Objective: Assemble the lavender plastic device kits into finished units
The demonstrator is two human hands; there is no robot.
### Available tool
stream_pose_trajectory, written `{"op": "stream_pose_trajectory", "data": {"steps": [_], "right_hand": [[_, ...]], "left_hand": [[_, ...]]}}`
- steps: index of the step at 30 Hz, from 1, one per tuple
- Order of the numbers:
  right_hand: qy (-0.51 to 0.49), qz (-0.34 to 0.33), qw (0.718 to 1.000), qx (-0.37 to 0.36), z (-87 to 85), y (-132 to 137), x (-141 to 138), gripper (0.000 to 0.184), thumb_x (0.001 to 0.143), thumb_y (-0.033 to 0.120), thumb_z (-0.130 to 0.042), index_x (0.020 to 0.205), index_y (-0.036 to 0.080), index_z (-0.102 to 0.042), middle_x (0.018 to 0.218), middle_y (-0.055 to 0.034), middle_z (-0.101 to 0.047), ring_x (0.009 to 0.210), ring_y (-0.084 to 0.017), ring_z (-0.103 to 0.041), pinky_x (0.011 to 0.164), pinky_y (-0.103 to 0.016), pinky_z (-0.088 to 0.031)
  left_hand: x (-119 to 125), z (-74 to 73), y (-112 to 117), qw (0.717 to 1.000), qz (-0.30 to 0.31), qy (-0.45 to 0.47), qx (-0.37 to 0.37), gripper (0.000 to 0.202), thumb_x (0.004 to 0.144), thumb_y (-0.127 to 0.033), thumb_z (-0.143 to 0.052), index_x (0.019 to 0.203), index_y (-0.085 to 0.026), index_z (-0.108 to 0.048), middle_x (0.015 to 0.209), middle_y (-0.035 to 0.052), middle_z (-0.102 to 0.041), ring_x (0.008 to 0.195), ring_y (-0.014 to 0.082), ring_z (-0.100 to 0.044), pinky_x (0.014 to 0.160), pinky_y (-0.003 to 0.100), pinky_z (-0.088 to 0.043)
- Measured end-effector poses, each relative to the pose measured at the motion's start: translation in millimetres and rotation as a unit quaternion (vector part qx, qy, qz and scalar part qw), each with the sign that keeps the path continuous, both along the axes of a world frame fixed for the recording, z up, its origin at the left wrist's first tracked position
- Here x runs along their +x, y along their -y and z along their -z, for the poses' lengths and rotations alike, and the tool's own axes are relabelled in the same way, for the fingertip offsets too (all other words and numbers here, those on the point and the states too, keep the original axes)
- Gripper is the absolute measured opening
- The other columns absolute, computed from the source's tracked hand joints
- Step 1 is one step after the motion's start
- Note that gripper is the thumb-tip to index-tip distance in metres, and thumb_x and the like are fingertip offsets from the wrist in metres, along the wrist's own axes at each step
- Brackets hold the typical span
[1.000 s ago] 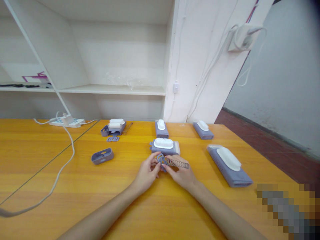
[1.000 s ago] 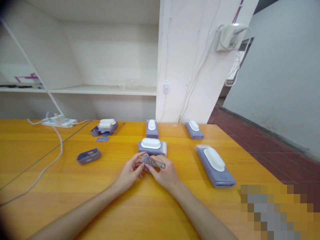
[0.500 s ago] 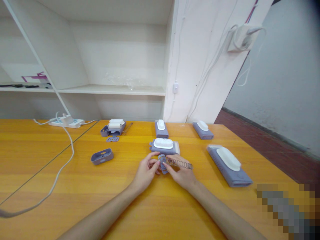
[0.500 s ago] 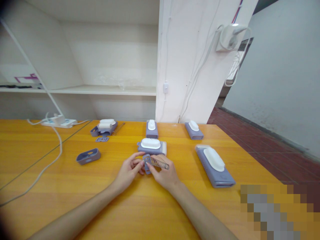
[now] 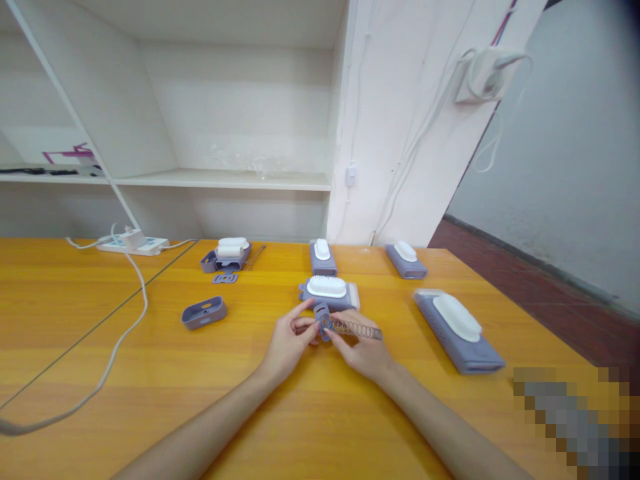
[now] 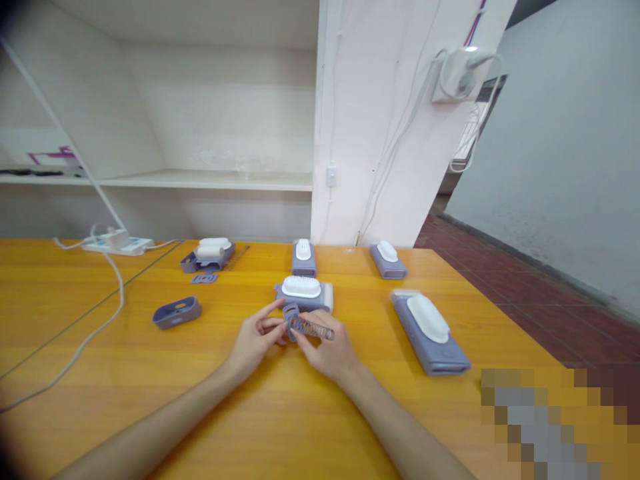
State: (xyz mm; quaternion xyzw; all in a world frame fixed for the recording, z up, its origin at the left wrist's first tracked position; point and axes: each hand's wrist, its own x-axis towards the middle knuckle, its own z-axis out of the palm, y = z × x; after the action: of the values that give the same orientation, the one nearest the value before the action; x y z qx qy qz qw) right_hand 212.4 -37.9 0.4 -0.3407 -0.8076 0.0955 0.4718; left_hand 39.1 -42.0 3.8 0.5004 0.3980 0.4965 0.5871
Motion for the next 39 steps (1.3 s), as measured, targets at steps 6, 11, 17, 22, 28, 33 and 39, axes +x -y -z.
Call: {"op": "stream_pose_trajectory", "data": {"steps": [6,11,17,22,28,33,39], "right_hand": [[0.003,0.009,1.0,-0.015,-0.9,0.5,-0.6,0.02,0.082,0.023,-0.056,0.102,0.023,-0.06,0.092,-0.0048,-0.065,0.086,-0.018,-0.061,0.075,-0.031,-0.051],[-0.002,0.007,1.0,-0.028,-1.4,0.8,-0.9,0.018,0.083,0.024,-0.054,0.1,0.023,-0.06,0.092,-0.0042,-0.065,0.087,-0.018,-0.061,0.076,-0.031,-0.051],[-0.016,-0.004,0.999,-0.046,-0.1,-0.3,-0.8,0.019,0.083,0.022,-0.055,0.101,0.023,-0.061,0.092,-0.0039,-0.065,0.087,-0.017,-0.061,0.077,-0.03,-0.05],[-0.033,-0.015,0.998,-0.053,1.2,-0.9,-1.1,0.02,0.083,0.023,-0.056,0.102,0.023,-0.061,0.092,-0.0043,-0.065,0.087,-0.017,-0.061,0.078,-0.03,-0.051],[-0.036,-0.017,0.998,-0.058,3.2,-1.5,-1.8,0.02,0.082,0.023,-0.057,0.102,0.023,-0.061,0.093,-0.0044,-0.065,0.088,-0.017,-0.061,0.078,-0.031,-0.051],[-0.033,-0.022,0.997,-0.07,3.9,-1.9,-1.3,0.019,0.082,0.023,-0.058,0.101,0.022,-0.061,0.093,-0.004,-0.065,0.088,-0.017,-0.061,0.08,-0.03,-0.05],[-0.013,-0.03,0.997,-0.065,3.4,-1.7,-0.9,0.022,0.082,0.024,-0.058,0.103,0.023,-0.062,0.094,-0.0045,-0.066,0.088,-0.017,-0.062,0.08,-0.031,-0.05]], "left_hand": [[-0.1,0.5,-0.4,1.0,0.012,0.005,-0.008,0.064,0.065,-0.033,-0.072,0.121,-0.012,-0.049,0.079,0.0054,-0.065,0.065,0.0146,-0.061,0.059,0.027,-0.053],[-1.1,0.8,-1.0,1.0,0.017,0.009,0.007,0.059,0.067,-0.036,-0.071,0.118,-0.013,-0.052,0.08,0.0065,-0.064,0.068,0.0155,-0.062,0.062,0.029,-0.054],[-1.4,-0.1,-1.2,1.0,0.024,0.009,0.006,0.06,0.068,-0.037,-0.07,0.119,-0.013,-0.051,0.082,0.0068,-0.063,0.07,0.0159,-0.061,0.06,0.029,-0.054],[-0.9,-2.5,-0.2,1.0,0.025,0.009,0.002,0.059,0.067,-0.037,-0.071,0.117,-0.013,-0.052,0.081,0.0069,-0.063,0.069,0.0155,-0.061,0.06,0.028,-0.053],[-1.0,-0.6,-1.6,0.999,0.027,0.017,0.0,0.06,0.065,-0.038,-0.072,0.117,-0.013,-0.053,0.082,0.0072,-0.064,0.069,0.0161,-0.062,0.06,0.029,-0.053],[-1.3,1.4,-2.4,0.999,0.029,0.015,0.003,0.059,0.066,-0.036,-0.072,0.116,-0.013,-0.053,0.081,0.0066,-0.064,0.069,0.0159,-0.061,0.06,0.028,-0.053],[0.3,4.3,-3.3,1.0,0.012,-0.006,0.005,0.058,0.067,-0.035,-0.07,0.115,-0.01,-0.051,0.079,0.0055,-0.062,0.065,0.0152,-0.06,0.056,0.028,-0.053]]}}
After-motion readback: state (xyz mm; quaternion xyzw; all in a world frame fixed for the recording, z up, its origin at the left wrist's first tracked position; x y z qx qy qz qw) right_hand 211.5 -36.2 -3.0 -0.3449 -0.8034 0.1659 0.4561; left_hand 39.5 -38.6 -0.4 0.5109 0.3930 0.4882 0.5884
